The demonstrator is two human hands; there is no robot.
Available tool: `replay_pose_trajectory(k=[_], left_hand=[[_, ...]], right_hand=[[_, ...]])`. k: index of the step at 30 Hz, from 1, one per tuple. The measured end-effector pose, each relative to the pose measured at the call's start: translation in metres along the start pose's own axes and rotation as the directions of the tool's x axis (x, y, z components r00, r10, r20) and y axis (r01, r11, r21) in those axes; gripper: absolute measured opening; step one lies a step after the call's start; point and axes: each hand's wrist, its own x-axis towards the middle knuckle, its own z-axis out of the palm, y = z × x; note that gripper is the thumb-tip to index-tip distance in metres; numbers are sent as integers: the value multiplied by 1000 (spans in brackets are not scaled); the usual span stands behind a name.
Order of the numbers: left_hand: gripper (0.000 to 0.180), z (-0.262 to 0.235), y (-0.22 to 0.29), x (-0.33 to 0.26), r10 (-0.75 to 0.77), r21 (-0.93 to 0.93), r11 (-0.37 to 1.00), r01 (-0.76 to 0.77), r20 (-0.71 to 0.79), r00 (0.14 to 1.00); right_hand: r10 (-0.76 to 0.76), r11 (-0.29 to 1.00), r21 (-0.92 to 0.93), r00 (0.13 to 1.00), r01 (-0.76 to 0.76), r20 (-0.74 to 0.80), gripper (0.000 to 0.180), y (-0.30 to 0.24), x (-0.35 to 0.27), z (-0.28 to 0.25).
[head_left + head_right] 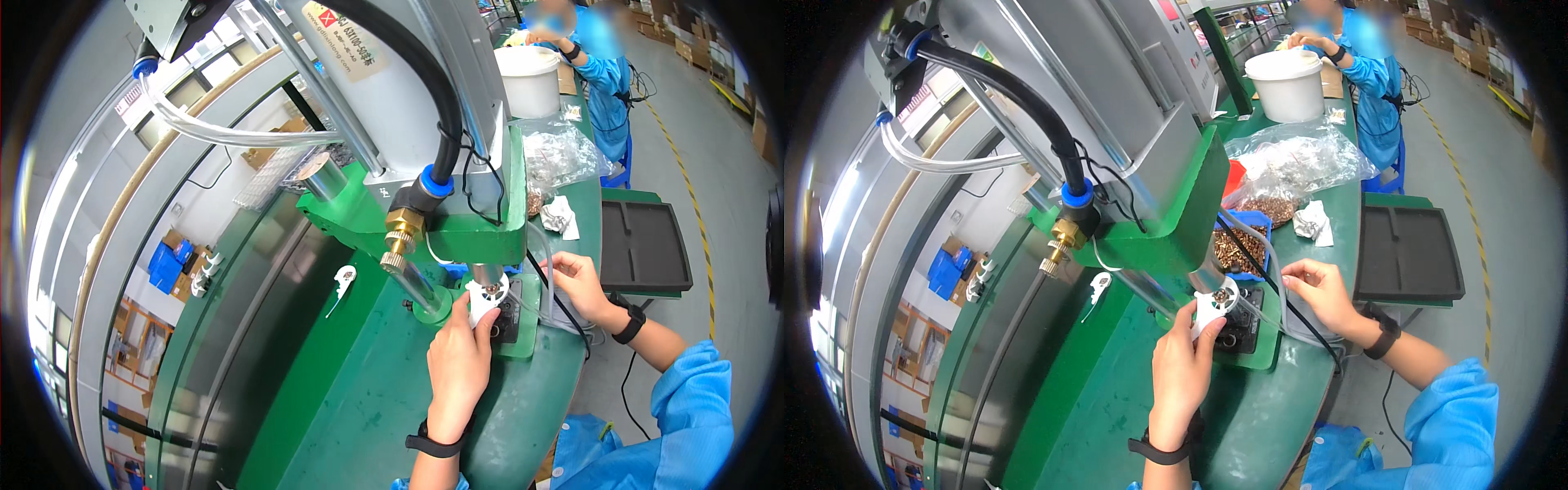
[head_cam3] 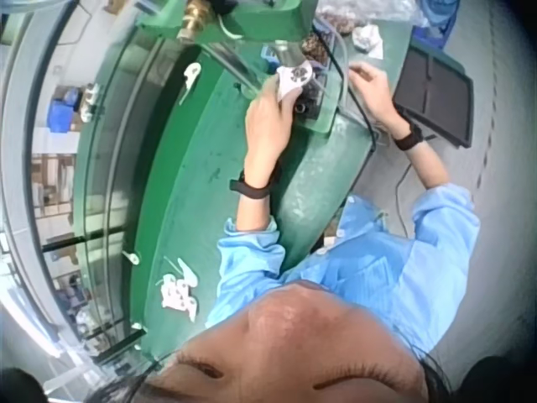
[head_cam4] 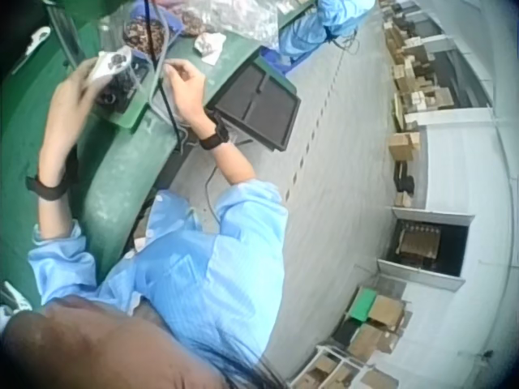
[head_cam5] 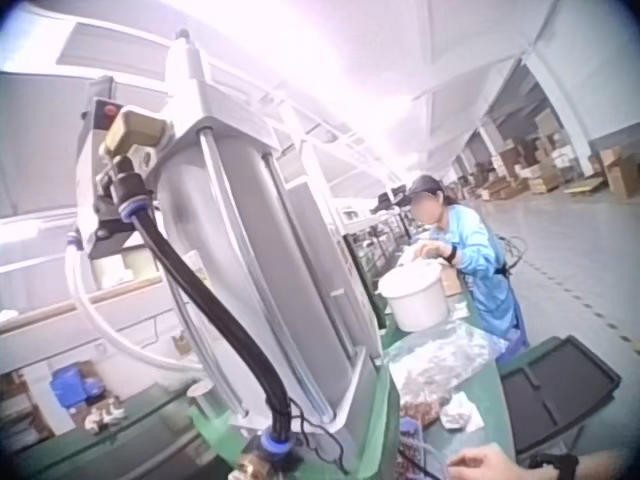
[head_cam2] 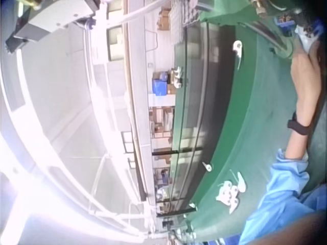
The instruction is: Using a pneumatic press machine to assemble small plastic and metallic components on a production line.
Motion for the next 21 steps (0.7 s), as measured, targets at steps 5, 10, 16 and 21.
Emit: replay_pose_trajectory(k=[5, 10, 16, 21], left_hand=[[37, 3, 3, -2, 31, 65, 997, -27, -53, 998], [37, 4, 3, -4, 37, 75, 997, -31, -78, 996], [36, 2, 3, -5, 40, 46, 998, -36, -103, 994], [36, -1, 3, -5, 18, 40, 999, -14, -88, 996]], right_hand=[[25, 999, -29, 993, -22, 111, 17, -12, 6, -7], [37, 995, -99, 983, -20, 181, 17, -46, 20, -12], [-1, 991, -129, 942, 47, 336, 12, -64, 38, 4], [-50, 958, -226, 883, 174, 466, 17, -70, 52, 26]])
